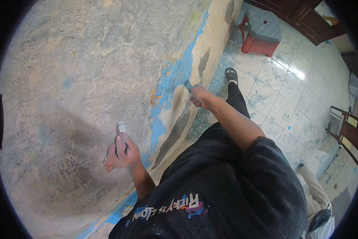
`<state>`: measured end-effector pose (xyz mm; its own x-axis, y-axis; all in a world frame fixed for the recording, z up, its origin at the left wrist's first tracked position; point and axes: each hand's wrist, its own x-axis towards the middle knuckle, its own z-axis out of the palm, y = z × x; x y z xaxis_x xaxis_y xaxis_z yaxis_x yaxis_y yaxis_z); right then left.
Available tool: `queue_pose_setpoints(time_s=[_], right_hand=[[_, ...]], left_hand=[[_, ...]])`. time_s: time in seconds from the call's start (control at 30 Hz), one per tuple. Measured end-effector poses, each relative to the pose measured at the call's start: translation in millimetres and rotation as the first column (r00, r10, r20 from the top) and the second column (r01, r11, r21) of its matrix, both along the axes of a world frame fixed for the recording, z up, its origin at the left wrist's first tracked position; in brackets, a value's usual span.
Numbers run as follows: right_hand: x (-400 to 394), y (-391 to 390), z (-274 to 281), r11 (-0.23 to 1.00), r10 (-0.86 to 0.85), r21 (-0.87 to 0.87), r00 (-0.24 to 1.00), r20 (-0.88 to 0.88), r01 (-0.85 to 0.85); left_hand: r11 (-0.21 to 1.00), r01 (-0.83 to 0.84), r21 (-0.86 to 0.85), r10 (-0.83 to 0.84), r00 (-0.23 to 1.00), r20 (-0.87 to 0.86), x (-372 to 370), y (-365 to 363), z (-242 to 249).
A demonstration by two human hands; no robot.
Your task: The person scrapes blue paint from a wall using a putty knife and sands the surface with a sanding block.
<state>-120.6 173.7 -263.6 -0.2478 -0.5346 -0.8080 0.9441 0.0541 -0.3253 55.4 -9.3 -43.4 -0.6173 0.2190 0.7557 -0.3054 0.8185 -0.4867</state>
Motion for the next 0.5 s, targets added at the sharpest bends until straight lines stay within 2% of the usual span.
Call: queue_pose_setpoints(time_s=[0.07, 0.17, 0.27, 0.37, 0.5], right_hand=[[-2, -11, -30, 1.0, 0.004, 0.008, 0.999, 0.04, -0.004], [0, 5, 23, 1.0, 0.009, -0.019, 1.0, 0.012, -0.008], [-1, 18, 36, 0.997, 0.01, -0.081, 1.0, -0.023, -0.012], [-2, -2, -16, 0.999, 0.012, 0.032, 1.0, 0.013, -0.012], [-2, -1, -12, 1.0, 0.012, -0.001, 1.0, 0.017, -0.012]], left_hand=[[1.0, 0.014, -0.007, -0.014, 1.0, -0.001, 0, 0, 0], [1.0, 0.013, -0.007, -0.013, 1.0, -0.008, 0, -2, 1], [1.0, 0.014, 0.022, -0.014, 1.0, -0.015, 2, -5, -5], [1.0, 0.012, 0.022, -0.012, 1.0, -0.007, 4, -3, -3], [1.0, 0.018, -0.007, -0.018, 1.0, -0.001, 0, -3, -2]])
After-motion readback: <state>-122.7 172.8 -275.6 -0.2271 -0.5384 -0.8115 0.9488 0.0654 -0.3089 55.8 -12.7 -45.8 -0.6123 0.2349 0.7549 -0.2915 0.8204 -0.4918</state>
